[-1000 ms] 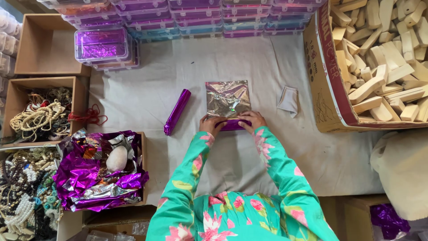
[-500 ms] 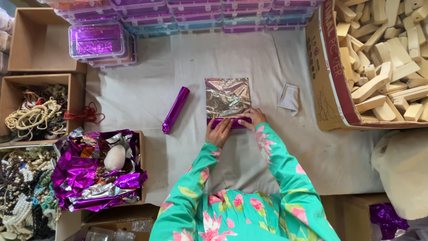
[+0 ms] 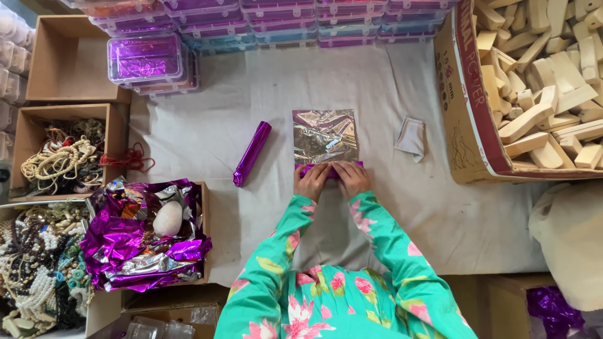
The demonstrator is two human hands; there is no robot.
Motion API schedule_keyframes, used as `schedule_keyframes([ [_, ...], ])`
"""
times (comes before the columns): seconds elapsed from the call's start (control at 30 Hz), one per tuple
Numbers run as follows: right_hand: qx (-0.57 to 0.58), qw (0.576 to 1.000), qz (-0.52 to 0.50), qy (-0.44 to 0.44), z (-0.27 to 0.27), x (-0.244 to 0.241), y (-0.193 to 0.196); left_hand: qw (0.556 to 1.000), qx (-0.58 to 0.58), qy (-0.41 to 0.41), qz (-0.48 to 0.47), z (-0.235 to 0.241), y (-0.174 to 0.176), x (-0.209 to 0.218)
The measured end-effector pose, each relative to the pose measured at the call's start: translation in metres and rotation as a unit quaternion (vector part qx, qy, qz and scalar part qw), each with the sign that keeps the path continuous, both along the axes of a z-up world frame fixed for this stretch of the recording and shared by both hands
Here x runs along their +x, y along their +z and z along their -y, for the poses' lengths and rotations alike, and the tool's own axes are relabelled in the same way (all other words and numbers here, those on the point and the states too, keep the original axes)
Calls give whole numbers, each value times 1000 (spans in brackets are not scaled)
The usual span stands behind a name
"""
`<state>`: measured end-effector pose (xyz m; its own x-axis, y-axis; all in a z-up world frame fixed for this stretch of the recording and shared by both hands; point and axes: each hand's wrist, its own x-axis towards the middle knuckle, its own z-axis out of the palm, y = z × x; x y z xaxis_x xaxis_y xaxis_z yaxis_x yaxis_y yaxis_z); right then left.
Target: The person wraps small wooden blocks in silver foil and then in purple metallic paper. They then wipe the inside of a clear plastic container with a white cloth and place the wrapped items inside before closing the lid.
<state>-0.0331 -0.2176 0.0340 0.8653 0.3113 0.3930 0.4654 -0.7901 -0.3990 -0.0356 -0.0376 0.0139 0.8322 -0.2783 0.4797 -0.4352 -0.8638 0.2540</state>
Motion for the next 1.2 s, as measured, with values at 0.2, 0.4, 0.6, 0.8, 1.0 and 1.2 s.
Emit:
schedule_keyframes([
  [0.2, -14, 998, -64, -12, 0, 20, 7, 999, -12, 0, -35, 3, -2, 18],
  [0.4, -22, 994, -106, 9, 12, 39, -20, 995, -7, 2, -101, 6, -45, 42],
  [0.6, -52, 988, -140, 35, 17, 38, -31, 978, 6, -32, -207, -3, -26, 44],
  [0.8, -80, 984, -160, 25, 15, 40, -28, 973, 9, -36, -229, -4, -31, 50],
  [1.0, -78, 984, -156, 36, 17, 43, -32, 964, 33, -32, -263, -4, -21, 56],
  [1.2, -39, 989, -135, 51, 17, 48, -27, 956, 31, -43, -288, -5, -15, 61],
])
